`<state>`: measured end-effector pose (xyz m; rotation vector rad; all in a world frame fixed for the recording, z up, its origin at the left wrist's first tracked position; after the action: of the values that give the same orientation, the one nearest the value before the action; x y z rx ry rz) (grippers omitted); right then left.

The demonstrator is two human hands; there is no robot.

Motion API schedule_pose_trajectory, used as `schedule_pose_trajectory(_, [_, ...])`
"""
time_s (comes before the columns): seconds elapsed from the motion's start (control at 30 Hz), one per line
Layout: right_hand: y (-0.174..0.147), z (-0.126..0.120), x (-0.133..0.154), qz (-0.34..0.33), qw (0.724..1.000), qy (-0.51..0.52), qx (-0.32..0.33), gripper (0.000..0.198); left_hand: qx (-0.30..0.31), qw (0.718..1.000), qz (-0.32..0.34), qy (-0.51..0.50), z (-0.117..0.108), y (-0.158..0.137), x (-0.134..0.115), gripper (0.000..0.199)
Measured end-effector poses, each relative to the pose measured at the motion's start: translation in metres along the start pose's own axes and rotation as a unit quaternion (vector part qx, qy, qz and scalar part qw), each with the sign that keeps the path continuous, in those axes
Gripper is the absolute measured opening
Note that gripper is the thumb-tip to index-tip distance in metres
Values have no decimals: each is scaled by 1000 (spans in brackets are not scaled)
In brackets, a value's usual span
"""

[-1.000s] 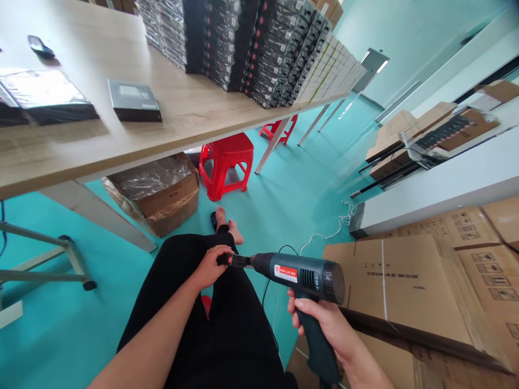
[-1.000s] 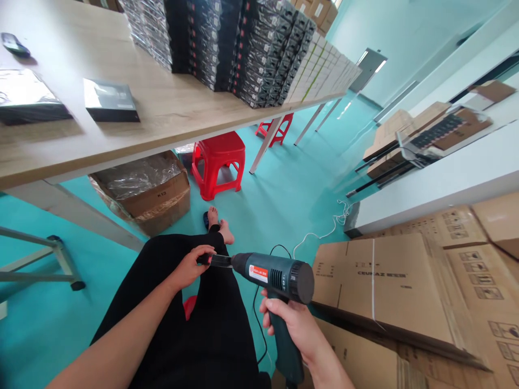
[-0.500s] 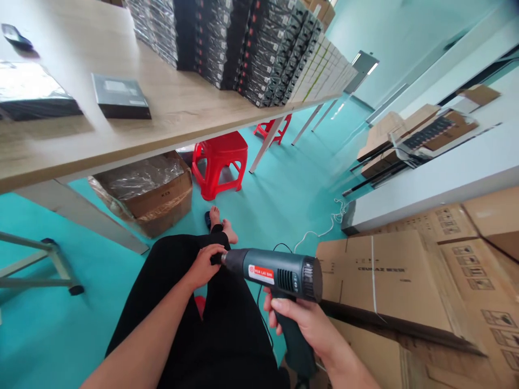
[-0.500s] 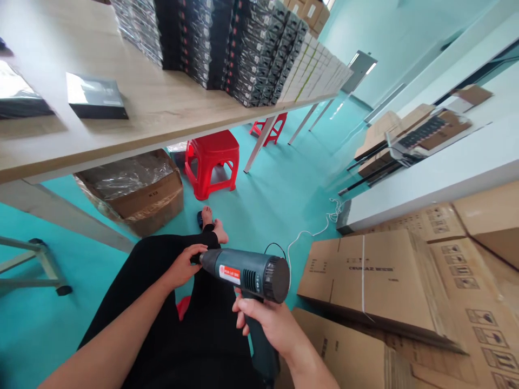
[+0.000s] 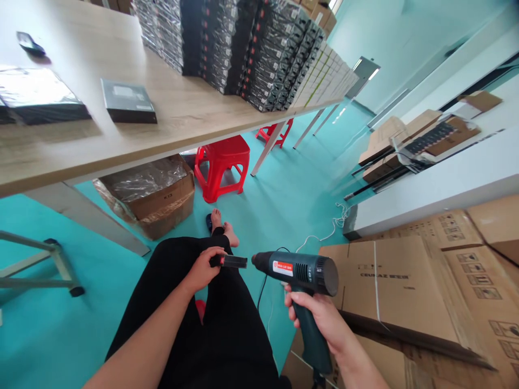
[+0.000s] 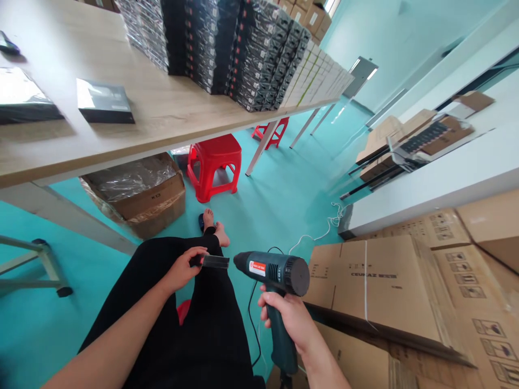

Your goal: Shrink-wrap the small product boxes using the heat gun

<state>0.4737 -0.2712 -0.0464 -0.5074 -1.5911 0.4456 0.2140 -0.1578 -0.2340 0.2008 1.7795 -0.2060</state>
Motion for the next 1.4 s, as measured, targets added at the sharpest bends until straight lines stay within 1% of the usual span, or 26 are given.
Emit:
schedule_pose_trajectory(0.07, [-3, 3, -2, 18, 999, 5, 38, 32, 5, 1000, -1, 5, 0, 0, 0, 35])
schedule_pose_trajectory(0.13, [-6, 9, -2, 16, 996, 28, 83, 32, 3, 1000, -2, 8, 0, 1, 0, 34])
schedule_pose_trajectory(0.17, [-7, 11, -3, 8, 995, 37, 91, 32, -1, 1000, -2, 8, 0, 1, 1, 35])
schedule_pose_trajectory(0.2, [-6, 12, -3, -3, 996, 41, 84, 32, -5, 1000, -3, 5, 0, 1, 1, 35])
schedule_pose_trajectory(0.27, [-4, 10, -4, -14, 998, 34, 42, 32, -11, 1000, -5, -2, 0, 0, 0, 36])
schedule_pose_trajectory(0.33, [-2, 2, -5, -5, 1000, 23, 17, 31, -11, 1000, -7, -8, -1, -1, 0, 36])
schedule_pose_trajectory(0.4, [-1, -5, -7, 8, 999, 28, 29, 29, -10, 1000, -6, -7, -2, -1, 0, 37])
schedule_pose_trajectory(0.47, [-3, -8, -7, 5, 998, 43, 41, 30, -14, 1000, -3, -8, -3, -1, 1, 37])
schedule_pose_trajectory(0.53, [-5, -7, -8, -7, 998, 55, 26, 31, -16, 1000, -4, -12, -3, 0, 1, 39])
schedule_pose_trajectory(0.6, [-6, -3, -8, -1, 999, 51, 19, 31, -12, 1000, -8, -15, -2, 0, 0, 40])
schedule_pose_trajectory(0.67, [-6, 0, -9, 13, 998, 46, 36, 31, -8, 1000, -11, -15, -3, 0, -1, 41])
schedule_pose_trajectory(0.73, [-5, 2, -10, 7, 998, 48, 49, 31, -10, 1000, -11, -11, -4, -1, -3, 41])
schedule_pose_trajectory(0.8, [-4, 3, -9, -14, 998, 54, 28, 31, -18, 1000, -9, -3, -5, -2, -3, 41])
schedule_pose_trajectory(0.87, [-6, 7, -7, -10, 999, 45, 15, 31, -17, 1000, 1, 12, -4, -2, -3, 42])
schedule_pose_trajectory(0.9, [-7, 11, -5, 3, 999, 40, 24, 32, -13, 1000, 7, 20, -3, -2, -2, 41])
schedule_pose_trajectory(0.97, [-10, 23, -2, 21, 996, 41, 75, 32, -5, 999, 17, 33, -1, -1, -1, 37])
schedule_pose_trajectory(1.03, [-9, 34, 2, 7, 992, 52, 119, 33, -5, 999, 17, 37, 1, 1, 1, 35])
schedule_pose_trajectory(1.07, [-8, 36, 2, -11, 992, 50, 118, 34, -8, 999, 13, 34, 1, 1, 1, 35])
schedule_pose_trajectory(1.1, [-6, 36, 3, -27, 994, 44, 98, 34, -9, 1000, 5, 27, 0, 1, 2, 36])
schedule_pose_trajectory(1.13, [-3, 32, 2, -35, 997, 34, 62, 34, -12, 1000, -8, 14, -1, 0, 2, 38])
schedule_pose_trajectory(1.2, [0, 19, 1, -28, 999, 19, -5, 35, -15, 998, -48, -30, -4, -1, 1, 40])
schedule_pose_trajectory(1.23, [1, 12, 0, -16, 1000, 20, -16, 35, -14, 996, -68, -59, -5, -2, 1, 40])
schedule_pose_trajectory(1.27, [0, 5, -1, -4, 1000, 27, -4, 34, -12, 992, -85, -88, -6, -2, -1, 39])
schedule_pose_trajectory(1.33, [-3, -3, -1, 16, 998, 53, 39, 31, -8, 985, -103, -139, -7, -2, -4, 37])
schedule_pose_trajectory(1.37, [-5, -5, -1, 17, 996, 66, 55, 31, -6, 981, -106, -162, -7, -1, -7, 35])
schedule_pose_trajectory(1.4, [-7, -4, 0, 10, 995, 75, 58, 31, -5, 977, -109, -184, -6, -1, -10, 33])
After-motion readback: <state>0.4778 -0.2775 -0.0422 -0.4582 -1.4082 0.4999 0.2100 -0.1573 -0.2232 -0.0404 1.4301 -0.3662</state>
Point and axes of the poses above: each hand's wrist, its own y-axis towards the middle knuckle, its own z-axis out of the palm, x = y × z, the point moved 1 cm from there along y, towards the middle knuckle, and after that the axes turned 4 degrees about -z, right-handed, at the moved point
